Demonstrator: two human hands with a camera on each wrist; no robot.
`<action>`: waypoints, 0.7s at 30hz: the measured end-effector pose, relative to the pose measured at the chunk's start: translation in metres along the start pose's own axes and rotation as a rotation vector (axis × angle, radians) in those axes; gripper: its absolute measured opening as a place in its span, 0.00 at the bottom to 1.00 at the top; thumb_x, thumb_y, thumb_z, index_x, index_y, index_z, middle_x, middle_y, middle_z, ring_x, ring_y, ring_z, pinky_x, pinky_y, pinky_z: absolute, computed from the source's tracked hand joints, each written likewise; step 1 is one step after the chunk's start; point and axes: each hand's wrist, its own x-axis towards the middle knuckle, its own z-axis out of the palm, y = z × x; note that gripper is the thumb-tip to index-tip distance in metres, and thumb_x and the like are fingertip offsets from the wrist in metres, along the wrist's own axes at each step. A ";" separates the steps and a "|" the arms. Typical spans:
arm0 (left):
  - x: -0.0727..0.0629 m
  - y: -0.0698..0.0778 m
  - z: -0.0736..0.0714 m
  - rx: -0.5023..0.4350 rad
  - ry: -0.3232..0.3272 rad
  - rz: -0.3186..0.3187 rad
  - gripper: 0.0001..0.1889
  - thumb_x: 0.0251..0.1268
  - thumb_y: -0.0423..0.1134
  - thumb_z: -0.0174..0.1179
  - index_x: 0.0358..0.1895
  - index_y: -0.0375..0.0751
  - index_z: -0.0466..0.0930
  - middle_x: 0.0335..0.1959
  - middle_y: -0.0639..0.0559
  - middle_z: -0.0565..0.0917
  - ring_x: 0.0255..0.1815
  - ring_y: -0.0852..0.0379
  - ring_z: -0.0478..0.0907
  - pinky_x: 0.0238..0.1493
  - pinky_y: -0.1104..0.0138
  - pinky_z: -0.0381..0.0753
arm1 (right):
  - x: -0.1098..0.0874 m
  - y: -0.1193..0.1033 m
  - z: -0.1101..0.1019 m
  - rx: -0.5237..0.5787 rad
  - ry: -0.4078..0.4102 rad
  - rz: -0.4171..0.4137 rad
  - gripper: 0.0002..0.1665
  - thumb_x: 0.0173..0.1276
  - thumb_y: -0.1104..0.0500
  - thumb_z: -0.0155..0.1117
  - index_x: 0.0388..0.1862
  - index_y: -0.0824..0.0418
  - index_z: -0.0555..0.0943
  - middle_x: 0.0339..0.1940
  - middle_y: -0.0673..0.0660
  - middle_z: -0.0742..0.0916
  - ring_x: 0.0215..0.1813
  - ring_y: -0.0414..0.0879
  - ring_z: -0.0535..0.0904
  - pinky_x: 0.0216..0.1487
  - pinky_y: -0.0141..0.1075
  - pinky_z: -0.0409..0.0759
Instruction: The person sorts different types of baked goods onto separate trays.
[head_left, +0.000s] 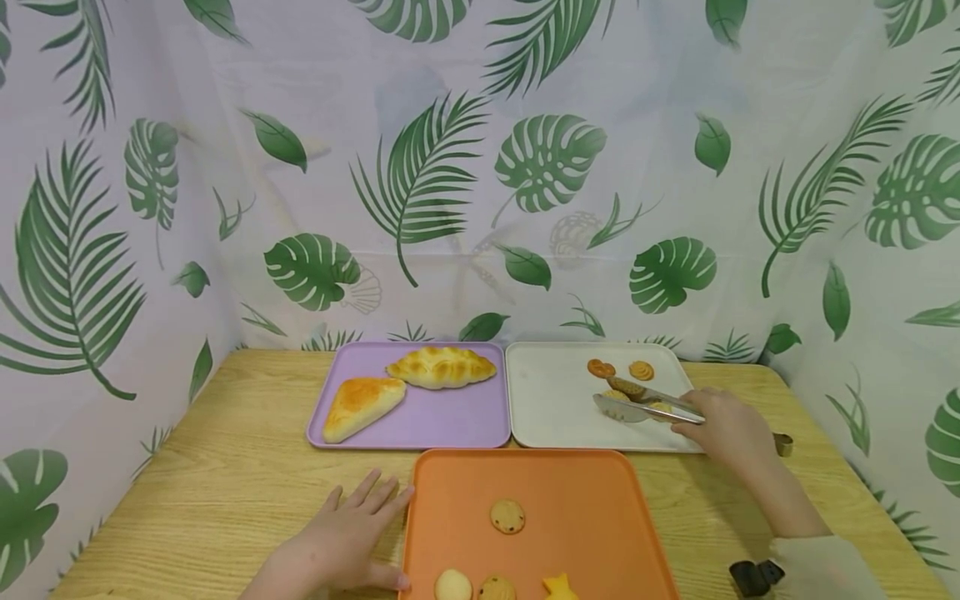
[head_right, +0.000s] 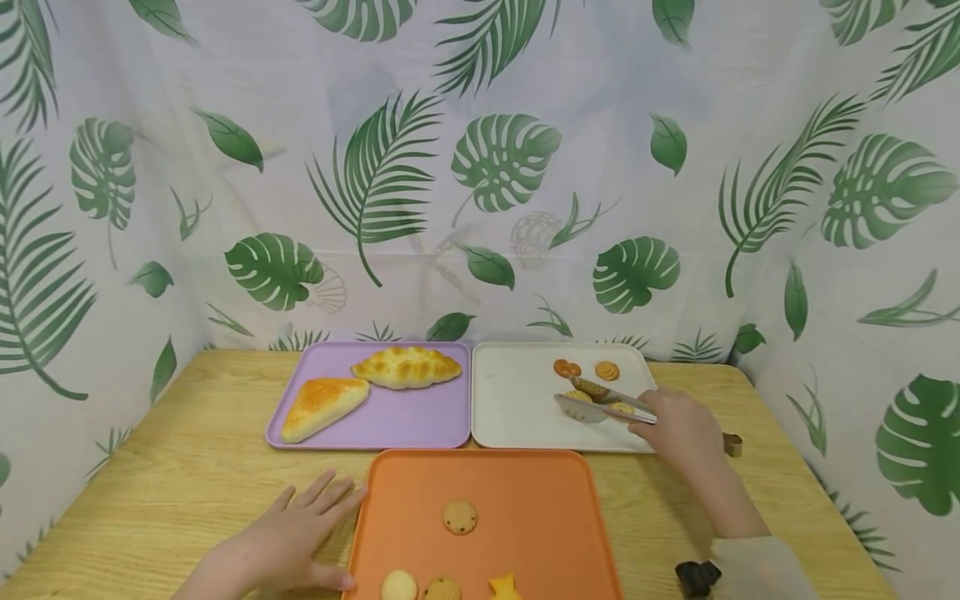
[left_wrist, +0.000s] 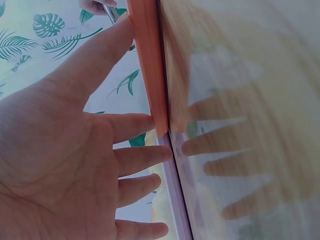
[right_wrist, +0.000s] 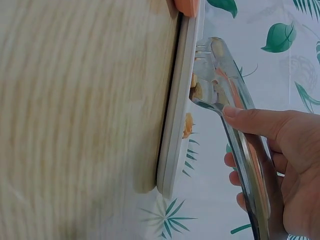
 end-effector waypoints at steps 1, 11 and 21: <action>0.000 0.000 0.000 0.000 0.000 0.000 0.55 0.47 0.70 0.64 0.77 0.46 0.54 0.78 0.38 0.56 0.80 0.35 0.44 0.67 0.27 0.46 | 0.000 0.000 0.000 -0.001 -0.001 0.003 0.27 0.57 0.49 0.73 0.48 0.66 0.83 0.48 0.69 0.86 0.44 0.65 0.82 0.36 0.56 0.80; 0.001 0.001 -0.001 -0.002 -0.011 -0.007 0.55 0.48 0.69 0.64 0.77 0.46 0.54 0.78 0.39 0.56 0.80 0.36 0.44 0.68 0.28 0.47 | -0.003 -0.001 -0.004 0.027 -0.016 0.009 0.29 0.56 0.48 0.74 0.49 0.68 0.82 0.48 0.71 0.85 0.45 0.67 0.81 0.39 0.57 0.80; 0.001 0.001 0.000 0.016 -0.002 -0.008 0.55 0.47 0.70 0.64 0.77 0.46 0.54 0.78 0.39 0.57 0.80 0.36 0.45 0.68 0.28 0.47 | -0.015 -0.008 -0.014 0.042 0.040 -0.017 0.29 0.55 0.48 0.74 0.50 0.66 0.83 0.47 0.68 0.86 0.47 0.65 0.80 0.42 0.58 0.79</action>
